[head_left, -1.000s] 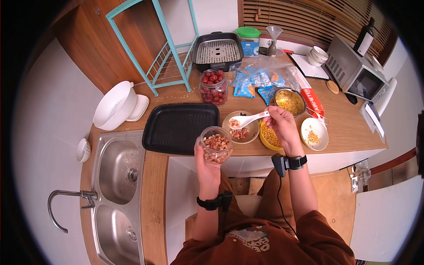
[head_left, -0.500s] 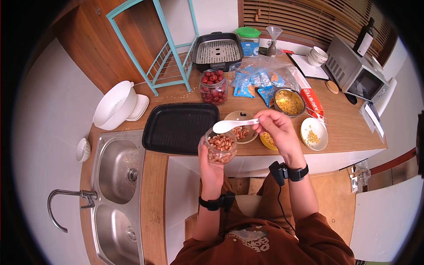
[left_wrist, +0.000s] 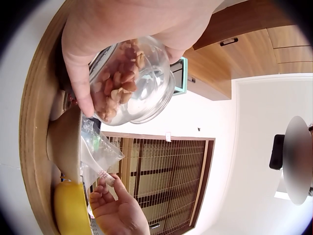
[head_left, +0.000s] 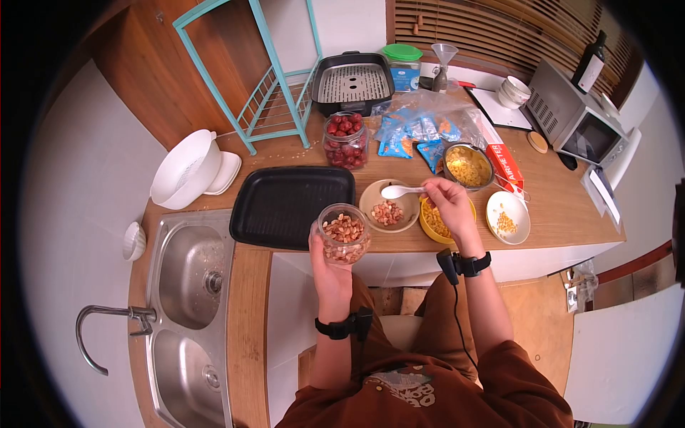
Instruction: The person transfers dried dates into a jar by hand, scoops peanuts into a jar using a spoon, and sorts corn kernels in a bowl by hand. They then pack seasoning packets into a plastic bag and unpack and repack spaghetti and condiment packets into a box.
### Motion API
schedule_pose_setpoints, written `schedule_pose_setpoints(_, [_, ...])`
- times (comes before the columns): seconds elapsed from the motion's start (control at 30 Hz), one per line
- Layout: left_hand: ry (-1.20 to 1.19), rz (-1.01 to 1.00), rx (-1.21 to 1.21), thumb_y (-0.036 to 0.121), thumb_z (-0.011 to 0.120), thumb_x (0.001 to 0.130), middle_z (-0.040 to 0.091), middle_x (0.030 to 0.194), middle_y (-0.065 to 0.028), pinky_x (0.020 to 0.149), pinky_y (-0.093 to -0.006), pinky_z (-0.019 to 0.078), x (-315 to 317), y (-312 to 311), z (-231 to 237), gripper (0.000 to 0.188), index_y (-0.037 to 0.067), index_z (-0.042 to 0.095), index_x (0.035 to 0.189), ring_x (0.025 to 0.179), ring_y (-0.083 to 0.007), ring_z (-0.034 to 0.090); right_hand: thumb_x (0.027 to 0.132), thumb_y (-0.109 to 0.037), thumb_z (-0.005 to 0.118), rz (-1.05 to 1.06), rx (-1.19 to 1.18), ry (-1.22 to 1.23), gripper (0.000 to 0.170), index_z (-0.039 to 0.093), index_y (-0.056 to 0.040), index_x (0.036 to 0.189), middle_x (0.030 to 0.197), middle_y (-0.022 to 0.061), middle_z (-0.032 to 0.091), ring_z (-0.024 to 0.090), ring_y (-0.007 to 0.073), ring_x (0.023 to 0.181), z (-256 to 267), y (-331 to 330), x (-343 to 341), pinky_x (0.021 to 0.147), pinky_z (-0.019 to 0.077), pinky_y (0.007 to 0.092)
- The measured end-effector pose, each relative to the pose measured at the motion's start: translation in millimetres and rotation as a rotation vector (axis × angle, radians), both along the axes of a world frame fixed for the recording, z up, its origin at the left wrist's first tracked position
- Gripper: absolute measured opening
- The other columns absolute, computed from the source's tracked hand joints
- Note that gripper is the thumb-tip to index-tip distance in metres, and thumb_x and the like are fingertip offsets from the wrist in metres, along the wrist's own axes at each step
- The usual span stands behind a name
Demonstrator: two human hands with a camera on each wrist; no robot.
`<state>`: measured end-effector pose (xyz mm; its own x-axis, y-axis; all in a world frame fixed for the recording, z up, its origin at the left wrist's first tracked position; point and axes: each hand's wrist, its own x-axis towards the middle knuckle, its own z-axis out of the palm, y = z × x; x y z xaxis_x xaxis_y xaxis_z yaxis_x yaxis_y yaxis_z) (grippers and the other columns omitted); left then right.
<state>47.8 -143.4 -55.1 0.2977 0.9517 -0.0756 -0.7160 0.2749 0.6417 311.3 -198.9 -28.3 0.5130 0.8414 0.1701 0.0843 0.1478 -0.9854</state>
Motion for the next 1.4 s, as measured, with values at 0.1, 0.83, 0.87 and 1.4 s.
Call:
schedule_pose_setpoints(0.1, [-0.014, -0.031, -0.008, 0.041, 0.045, 0.107, 0.047, 0.146, -0.0116, 0.108, -0.0497, 0.0466, -2, -1, 2, 0.051, 0.011, 0.039, 0.148, 0.135, -0.0278, 0.05, 0.104, -0.015, 0.059, 0.004, -0.048, -0.009, 0.018, 0.07, -0.0012, 0.105, 0.082, -0.001, 0.068, 0.058, 0.0041, 0.073, -5, -4, -3, 0.067, 0.0457, 0.0191])
schedule_pose_setpoints(0.83, [0.017, -0.04, -0.023, 0.042, 0.043, 0.107, 0.05, 0.146, -0.0121, 0.107, -0.0521, 0.0484, 3, -5, 1, 0.05, 0.01, 0.043, 0.146, 0.134, -0.0291, 0.052, 0.103, -0.013, 0.058, 0.031, 0.04, 0.394, 0.014, 0.065, -0.0012, 0.106, 0.086, 0.0052, 0.071, 0.061, 0.0081, 0.071, 6, -3, -5, 0.066, 0.0489, 0.0215])
schedule_pose_setpoints(0.87, [0.017, -0.04, -0.023, 0.042, 0.043, 0.107, 0.05, 0.146, -0.0121, 0.107, -0.0521, 0.0484, 3, -6, 2, 0.05, 0.01, 0.043, 0.146, 0.134, -0.0291, 0.052, 0.102, -0.013, 0.059, 0.056, 0.08, 0.394, 0.014, 0.065, -0.0013, 0.106, 0.086, 0.0055, 0.071, 0.061, 0.0082, 0.071, 14, -5, -5, 0.066, 0.0491, 0.0216])
schedule_pose_setpoints(1.4, [0.004, -0.11, 0.012, 0.041, 0.037, 0.108, 0.051, 0.144, -0.0131, 0.107, -0.0498, 0.0491, 14, -14, -4, 0.051, 0.008, 0.041, 0.147, 0.133, -0.0287, 0.053, 0.102, -0.013, 0.061, 0.165, 0.172, 0.176, 0.017, 0.068, -0.001, 0.112, 0.087, 0.002, 0.07, 0.061, 0.0069, 0.079, 75, -31, -41, 0.073, 0.0486, 0.0219])
